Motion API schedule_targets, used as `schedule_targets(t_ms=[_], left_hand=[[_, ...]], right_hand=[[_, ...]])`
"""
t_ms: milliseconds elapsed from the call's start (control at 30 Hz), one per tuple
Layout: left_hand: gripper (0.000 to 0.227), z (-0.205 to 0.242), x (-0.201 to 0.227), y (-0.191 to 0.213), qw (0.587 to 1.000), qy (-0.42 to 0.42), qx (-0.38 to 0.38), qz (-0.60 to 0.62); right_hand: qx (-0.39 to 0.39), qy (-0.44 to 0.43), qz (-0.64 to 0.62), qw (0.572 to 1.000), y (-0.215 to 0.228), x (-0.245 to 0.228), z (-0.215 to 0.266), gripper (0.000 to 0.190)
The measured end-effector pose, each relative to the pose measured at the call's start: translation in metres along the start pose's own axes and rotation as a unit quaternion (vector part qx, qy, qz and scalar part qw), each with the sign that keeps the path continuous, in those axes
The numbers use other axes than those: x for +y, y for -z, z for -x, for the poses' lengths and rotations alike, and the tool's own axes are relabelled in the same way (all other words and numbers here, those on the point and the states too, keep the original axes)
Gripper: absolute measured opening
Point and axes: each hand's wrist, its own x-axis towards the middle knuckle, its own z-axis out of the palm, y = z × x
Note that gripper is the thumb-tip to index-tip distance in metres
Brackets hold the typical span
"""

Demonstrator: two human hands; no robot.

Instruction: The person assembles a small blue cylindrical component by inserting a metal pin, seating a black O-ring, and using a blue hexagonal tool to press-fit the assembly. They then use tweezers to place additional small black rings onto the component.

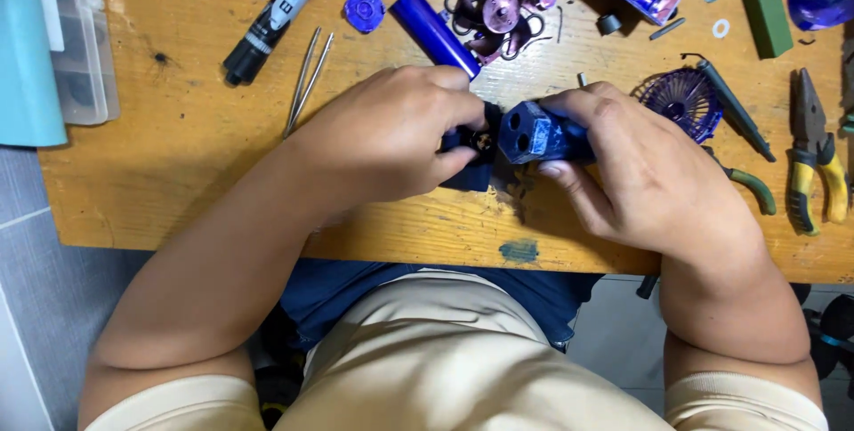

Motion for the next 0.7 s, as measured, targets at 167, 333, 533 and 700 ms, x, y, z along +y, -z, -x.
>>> schedule_targets(t_ms=[167, 333, 533, 700], left_hand=[[0.021, -0.002, -0.004, 0.001, 1.000, -0.001, 0.003, 0.004], [0.020, -0.002, -0.003, 0.005, 1.000, 0.009, -0.008, 0.013], [0.015, -0.001, -0.001, 0.009, 0.999, 0.014, -0.009, 0.038], [0.017, -0.001, -0.007, 0.004, 0.999, -0.012, 0.011, 0.038]], right_hand=[[-0.023, -0.009, 0.021, 0.999, -0.008, 0.002, 0.006, 0.052], [0.007, 0.040, 0.022, 0.999, -0.009, 0.000, 0.005, 0.053], [-0.044, 0.015, 0.073, 0.996, -0.012, 0.001, 0.001, 0.044], [-0.016, 0.033, 0.075, 0.996, -0.013, -0.002, 0.004, 0.048]])
